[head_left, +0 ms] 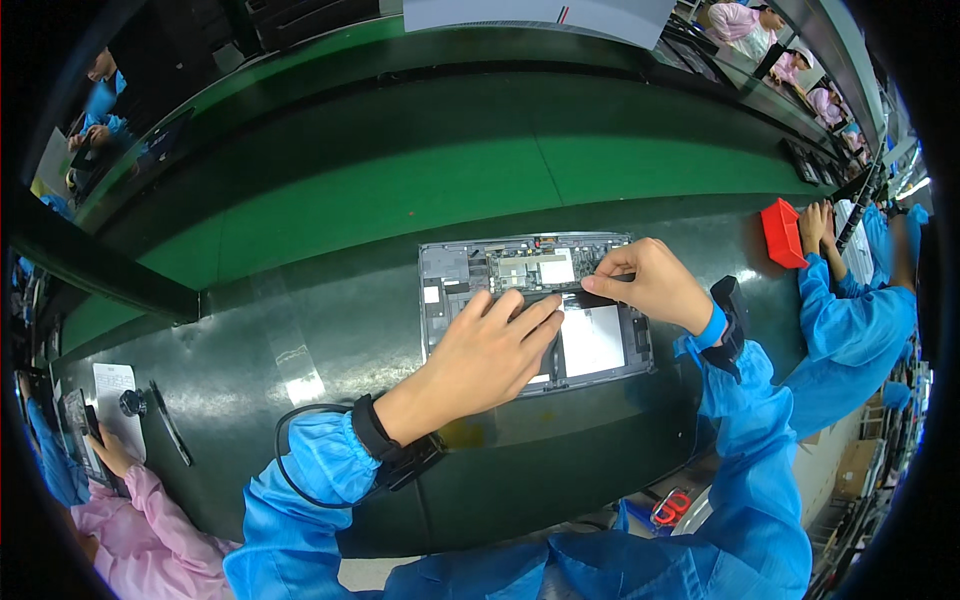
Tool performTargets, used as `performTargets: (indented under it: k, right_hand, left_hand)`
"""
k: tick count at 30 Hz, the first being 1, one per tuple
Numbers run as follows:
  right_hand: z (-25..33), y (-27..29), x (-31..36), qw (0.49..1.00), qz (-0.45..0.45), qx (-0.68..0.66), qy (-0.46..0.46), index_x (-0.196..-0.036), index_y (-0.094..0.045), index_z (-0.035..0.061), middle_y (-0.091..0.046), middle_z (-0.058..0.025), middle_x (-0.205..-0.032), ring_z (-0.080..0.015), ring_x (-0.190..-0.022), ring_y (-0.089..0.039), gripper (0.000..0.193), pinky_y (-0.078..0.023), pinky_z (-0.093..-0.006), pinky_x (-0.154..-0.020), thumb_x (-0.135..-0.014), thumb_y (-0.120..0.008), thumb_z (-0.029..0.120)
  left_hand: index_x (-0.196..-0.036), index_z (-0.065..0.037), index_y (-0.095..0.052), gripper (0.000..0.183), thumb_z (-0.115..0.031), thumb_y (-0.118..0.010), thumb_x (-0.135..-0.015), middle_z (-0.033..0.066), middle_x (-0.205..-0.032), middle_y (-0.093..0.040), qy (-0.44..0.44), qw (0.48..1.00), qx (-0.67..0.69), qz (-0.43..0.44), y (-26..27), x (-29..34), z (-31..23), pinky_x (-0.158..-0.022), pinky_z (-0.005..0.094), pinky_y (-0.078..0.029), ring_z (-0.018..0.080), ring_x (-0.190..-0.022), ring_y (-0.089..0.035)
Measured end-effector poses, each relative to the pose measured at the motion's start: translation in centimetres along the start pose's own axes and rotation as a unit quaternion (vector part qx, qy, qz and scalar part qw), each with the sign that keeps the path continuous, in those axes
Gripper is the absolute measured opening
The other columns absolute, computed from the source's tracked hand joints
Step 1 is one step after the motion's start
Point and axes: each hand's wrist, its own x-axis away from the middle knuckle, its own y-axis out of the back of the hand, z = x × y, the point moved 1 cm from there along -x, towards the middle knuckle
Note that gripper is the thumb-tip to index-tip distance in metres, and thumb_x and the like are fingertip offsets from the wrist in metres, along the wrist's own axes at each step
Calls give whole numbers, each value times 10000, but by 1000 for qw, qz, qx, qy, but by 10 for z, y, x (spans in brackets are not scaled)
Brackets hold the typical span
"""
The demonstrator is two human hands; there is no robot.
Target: Assembling internal components and cables of a tablet device on an assembly line.
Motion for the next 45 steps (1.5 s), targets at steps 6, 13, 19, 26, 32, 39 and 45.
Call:
performTargets:
  k: [6, 13, 19, 26, 32, 39, 45]
  right_hand:
    - [-6, -1, -2, 999, 22, -12, -37, -858, -762, -50, -714, -167, -703, -189, -635, -667, 335, -525, -357, -644, -911, -794, 279]
    - [-12, -4, -2, 999, 5, -44, -22, -855, -758, -52, -718, -141, -707, -168, -630, -634, 342, -513, -349, -634, -913, -796, 283]
    - [-8, -4, 0, 998, 23, -41, -44, -875, -745, -61, -714, -84, -731, -104, -679, -609, 276, -508, -297, -649, -931, -786, 206]
    - [-17, -7, 1, 999, -7, -49, -12, -848, -760, -36, -702, -167, -702, -235, -628, -658, 347, -509, -378, -630, -903, -798, 305]
    - [17, 5, 0, 997, -51, 37, -32, -925, -702, -12, -688, -119, -747, -220, -687, -640, 241, -493, -364, -688, -962, -719, 226]
    - [7, -31, -11, 980, -111, 116, 116, -984, -664, 45, -684, -81, -875, -256, -850, -612, 367, -401, -387, -883, -780, -820, 308]
    - [2, -34, -17, 986, -113, 82, 89, -953, -673, 79, -681, -46, -805, -237, -717, -602, 318, -409, -365, -837, -738, -839, 243]
  left_hand:
    - [-1302, -49, -664, 444, -212, -693, -890, 44, -1396, -612, -1, 1000, 0, -5, -2, -1, 0, -862, 371, -437, 220, -987, -543]
    - [-1300, -47, -665, 448, -202, -700, -880, 40, -1389, -618, -2, 1000, -3, -4, -2, -1, 0, -849, 366, -440, 215, -975, -543]
    - [-1305, -44, -657, 458, -201, -702, -877, 39, -1391, -617, -2, 1000, 4, -6, -3, 0, 0, -846, 366, -441, 220, -965, -540]
    - [-1314, -51, -643, 462, -198, -696, -880, 45, -1399, -604, -2, 1000, -1, 4, -1, -4, -1, -845, 370, -444, 225, -963, -539]
    - [-1316, -60, -643, 459, -194, -695, -881, 48, -1387, -605, 8, 1000, 3, -2, -1, -1, 0, -837, 374, -443, 221, -966, -540]
    - [-1313, -53, -644, 457, -196, -701, -883, 49, -1378, -604, 6, 1000, 9, 3, -3, -2, -1, -840, 376, -442, 221, -981, -541]
    - [-1305, -37, -643, 468, -196, -712, -870, 60, -1372, -606, -1, 1000, 12, -1, -4, -1, 0, -845, 382, -442, 225, -994, -543]
